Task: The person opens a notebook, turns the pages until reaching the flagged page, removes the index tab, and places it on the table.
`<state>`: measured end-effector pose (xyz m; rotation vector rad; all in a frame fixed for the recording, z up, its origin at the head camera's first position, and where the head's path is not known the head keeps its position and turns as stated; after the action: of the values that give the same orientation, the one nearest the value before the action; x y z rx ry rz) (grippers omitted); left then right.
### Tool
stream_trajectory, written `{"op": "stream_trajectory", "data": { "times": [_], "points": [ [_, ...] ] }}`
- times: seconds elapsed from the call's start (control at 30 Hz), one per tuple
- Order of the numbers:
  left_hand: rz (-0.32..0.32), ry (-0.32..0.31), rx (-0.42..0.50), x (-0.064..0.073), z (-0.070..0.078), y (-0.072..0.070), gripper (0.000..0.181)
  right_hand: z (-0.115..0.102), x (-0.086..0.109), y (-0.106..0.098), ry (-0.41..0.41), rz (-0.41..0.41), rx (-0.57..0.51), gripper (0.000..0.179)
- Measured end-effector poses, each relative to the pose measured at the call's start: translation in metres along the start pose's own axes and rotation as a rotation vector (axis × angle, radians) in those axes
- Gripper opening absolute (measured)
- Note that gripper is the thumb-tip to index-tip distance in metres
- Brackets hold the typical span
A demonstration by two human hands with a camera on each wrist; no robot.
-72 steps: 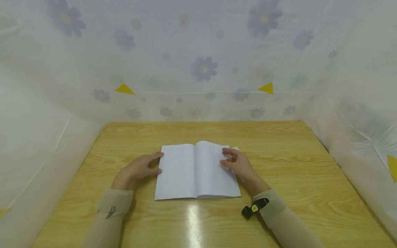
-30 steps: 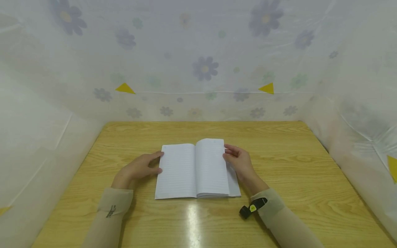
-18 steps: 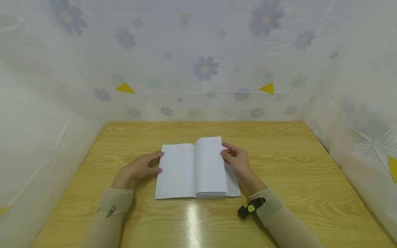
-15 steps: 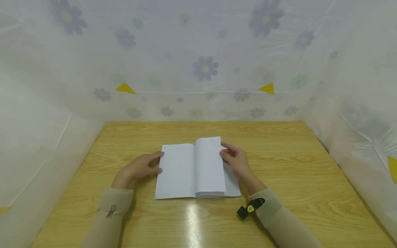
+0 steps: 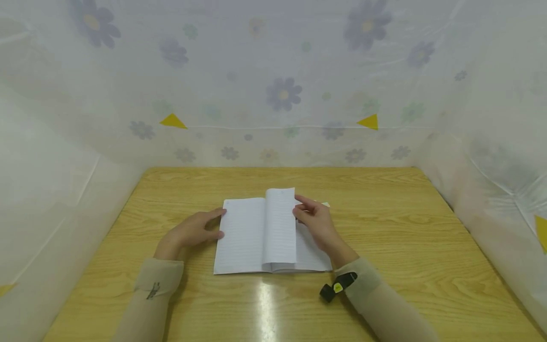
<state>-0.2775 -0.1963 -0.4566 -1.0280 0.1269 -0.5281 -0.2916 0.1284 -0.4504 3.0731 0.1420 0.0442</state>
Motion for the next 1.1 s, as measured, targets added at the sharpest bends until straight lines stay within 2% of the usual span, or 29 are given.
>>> {"op": "stream_trajectory", "data": {
  "times": [0.17,0.33,0.67,1.1],
  "points": [
    [0.004,-0.001,0.0,0.0,0.0,0.0,0.068,0.0,-0.003,0.011,-0.017,0.004,-0.001,0.044],
    [0.003,-0.002,0.004,0.0,0.001,0.0,0.068,0.0,-0.002,0.023,-0.002,0.005,0.018,0.044],
    [0.009,-0.014,0.005,0.0,0.001,-0.001,0.067,0.003,-0.003,0.041,-0.023,-0.032,-0.009,0.048],
    [0.006,-0.011,0.005,-0.001,-0.002,0.001,0.07,0.008,-0.001,0.058,-0.015,-0.082,0.114,0.05]
  ]
}}
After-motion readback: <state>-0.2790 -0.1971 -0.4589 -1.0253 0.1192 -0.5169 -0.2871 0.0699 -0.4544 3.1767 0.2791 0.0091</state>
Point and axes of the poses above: each hand's wrist, its own x-axis away from the middle knuckle, its own y-axis out of the palm, z = x × y, the point moved 6 cm from there along -x, towards the middle knuckle, and after that the axes turned 7 degrees about -x, right-handed, at the moved point
